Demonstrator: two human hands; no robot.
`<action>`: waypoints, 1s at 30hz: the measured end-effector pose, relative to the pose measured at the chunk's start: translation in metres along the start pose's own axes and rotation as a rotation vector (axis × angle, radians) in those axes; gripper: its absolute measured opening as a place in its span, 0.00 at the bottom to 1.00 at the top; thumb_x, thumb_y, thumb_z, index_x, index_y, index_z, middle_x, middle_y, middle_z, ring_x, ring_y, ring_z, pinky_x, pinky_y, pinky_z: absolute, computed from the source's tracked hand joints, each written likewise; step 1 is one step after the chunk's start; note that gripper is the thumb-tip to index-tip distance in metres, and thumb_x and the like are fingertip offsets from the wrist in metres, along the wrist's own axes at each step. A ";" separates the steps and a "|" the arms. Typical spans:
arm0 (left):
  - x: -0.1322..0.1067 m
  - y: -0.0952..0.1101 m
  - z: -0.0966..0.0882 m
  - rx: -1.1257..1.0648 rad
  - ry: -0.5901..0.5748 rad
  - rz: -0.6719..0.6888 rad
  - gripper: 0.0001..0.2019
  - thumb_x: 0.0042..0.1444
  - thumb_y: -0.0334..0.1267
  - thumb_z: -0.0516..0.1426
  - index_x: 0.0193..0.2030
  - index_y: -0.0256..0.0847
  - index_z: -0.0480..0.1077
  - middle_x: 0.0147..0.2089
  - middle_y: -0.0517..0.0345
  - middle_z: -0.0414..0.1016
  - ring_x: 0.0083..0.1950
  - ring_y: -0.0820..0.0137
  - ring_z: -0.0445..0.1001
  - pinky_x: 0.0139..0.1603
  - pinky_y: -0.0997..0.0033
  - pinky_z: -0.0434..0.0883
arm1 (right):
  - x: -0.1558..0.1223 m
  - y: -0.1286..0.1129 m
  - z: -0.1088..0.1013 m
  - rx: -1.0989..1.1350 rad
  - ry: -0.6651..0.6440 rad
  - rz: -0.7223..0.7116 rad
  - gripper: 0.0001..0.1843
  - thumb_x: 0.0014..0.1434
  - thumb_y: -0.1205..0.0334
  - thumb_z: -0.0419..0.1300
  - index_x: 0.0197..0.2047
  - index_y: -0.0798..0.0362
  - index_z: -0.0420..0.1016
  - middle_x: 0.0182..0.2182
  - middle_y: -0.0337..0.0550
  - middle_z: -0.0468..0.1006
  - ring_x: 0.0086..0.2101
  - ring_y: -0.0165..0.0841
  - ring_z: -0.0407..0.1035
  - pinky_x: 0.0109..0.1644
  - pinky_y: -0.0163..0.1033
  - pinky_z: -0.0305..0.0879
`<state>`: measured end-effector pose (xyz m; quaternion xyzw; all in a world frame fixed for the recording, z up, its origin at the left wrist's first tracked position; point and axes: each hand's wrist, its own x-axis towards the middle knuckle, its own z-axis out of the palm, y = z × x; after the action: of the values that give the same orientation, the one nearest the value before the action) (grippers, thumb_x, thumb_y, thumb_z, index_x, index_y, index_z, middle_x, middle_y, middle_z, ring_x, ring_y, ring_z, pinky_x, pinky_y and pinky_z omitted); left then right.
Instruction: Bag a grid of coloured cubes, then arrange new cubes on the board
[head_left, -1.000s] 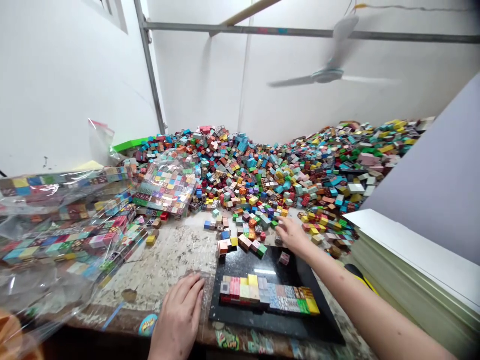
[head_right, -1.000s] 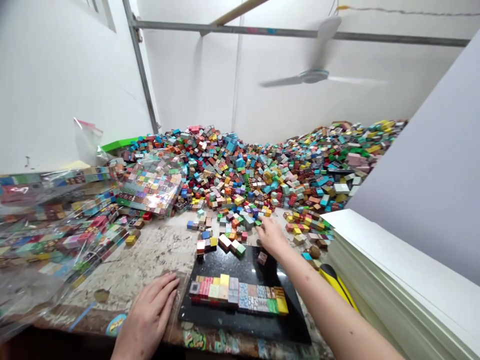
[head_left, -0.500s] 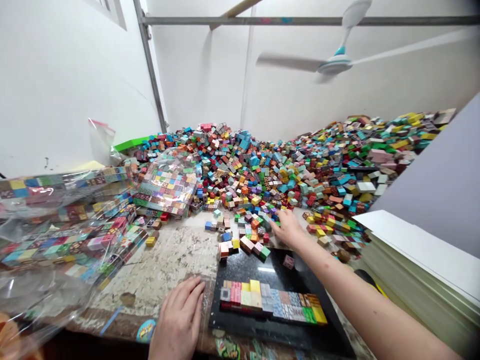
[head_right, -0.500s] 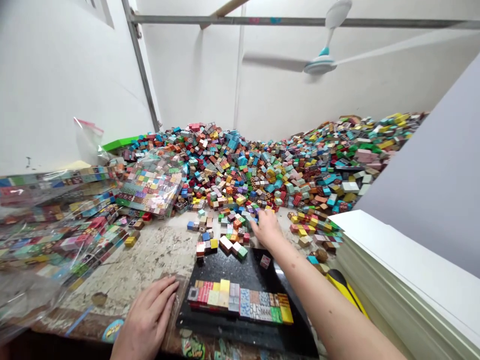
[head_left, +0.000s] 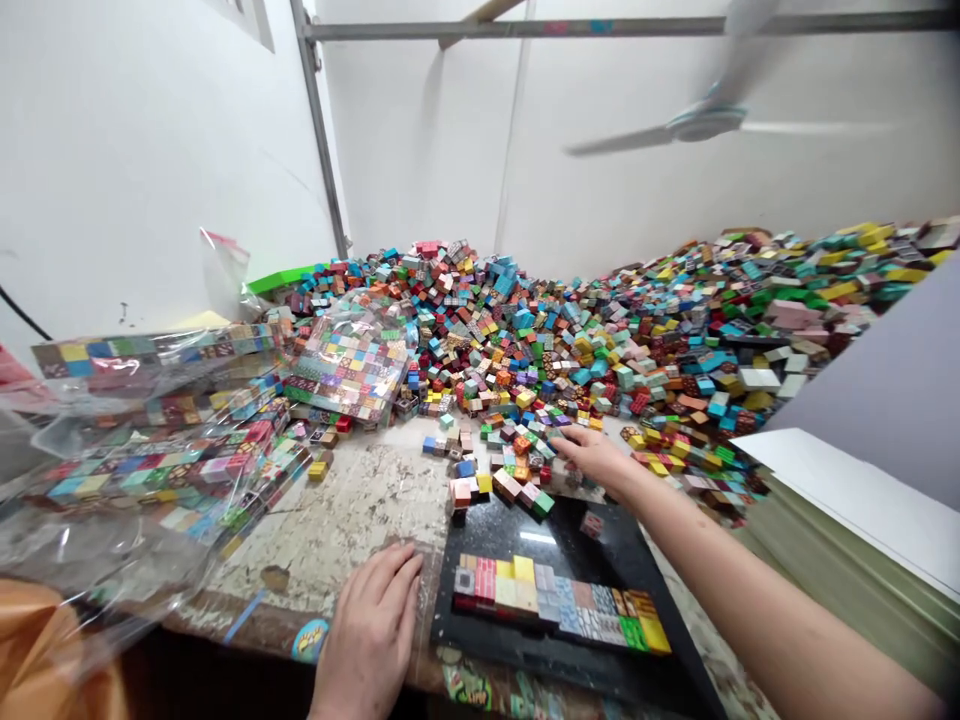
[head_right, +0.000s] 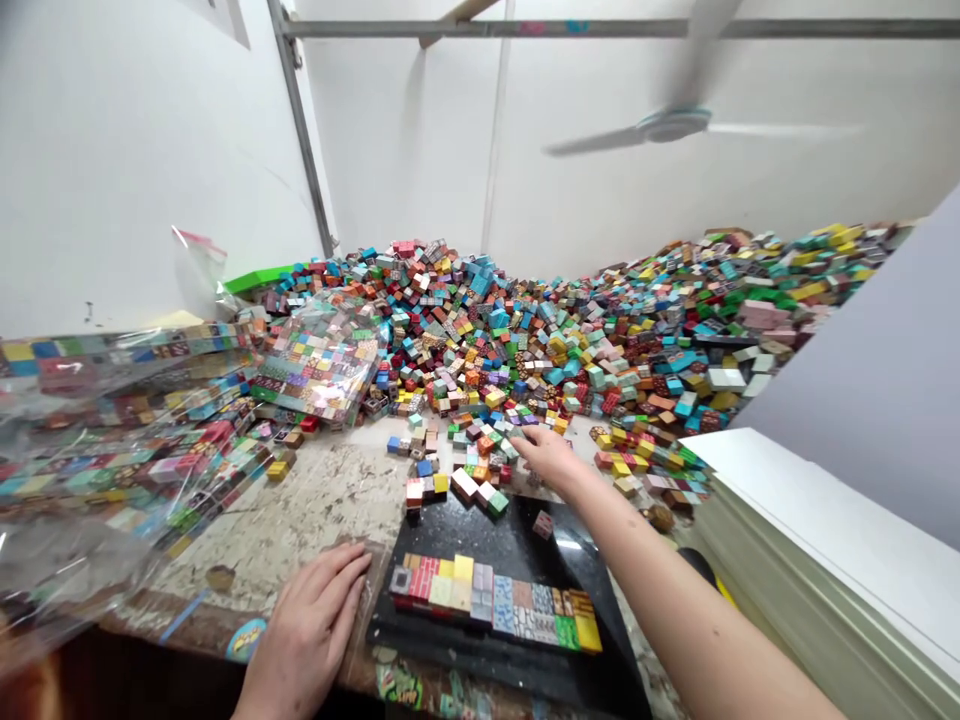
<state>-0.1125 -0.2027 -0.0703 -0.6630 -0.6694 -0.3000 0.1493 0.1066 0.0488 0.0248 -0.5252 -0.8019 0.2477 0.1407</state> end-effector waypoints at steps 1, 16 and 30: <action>0.000 0.001 -0.001 -0.012 -0.010 -0.013 0.13 0.61 0.34 0.47 0.49 0.41 0.66 0.50 0.53 0.70 0.51 0.63 0.68 0.49 0.58 0.69 | -0.010 -0.006 -0.001 0.050 -0.017 -0.014 0.16 0.61 0.57 0.47 0.43 0.55 0.71 0.38 0.44 0.76 0.34 0.32 0.70 0.34 0.34 0.65; 0.002 0.042 -0.024 -0.146 -0.045 0.116 0.24 0.60 0.34 0.50 0.63 0.37 0.51 0.63 0.47 0.54 0.65 0.58 0.49 0.60 0.53 0.59 | -0.106 -0.068 0.056 -0.154 -0.028 -0.656 0.14 0.56 0.65 0.53 0.46 0.54 0.71 0.41 0.47 0.77 0.40 0.39 0.70 0.45 0.44 0.65; 0.000 0.053 -0.019 0.075 -0.062 0.149 0.24 0.61 0.38 0.49 0.63 0.38 0.51 0.65 0.56 0.52 0.66 0.55 0.45 0.60 0.50 0.53 | -0.118 -0.077 0.055 -0.239 -0.078 -0.621 0.14 0.61 0.65 0.48 0.45 0.48 0.72 0.41 0.41 0.77 0.41 0.37 0.70 0.43 0.44 0.61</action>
<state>-0.0643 -0.2173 -0.0445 -0.7138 -0.6334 -0.2421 0.1749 0.0691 -0.0975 0.0250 -0.2589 -0.9517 0.1172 0.1163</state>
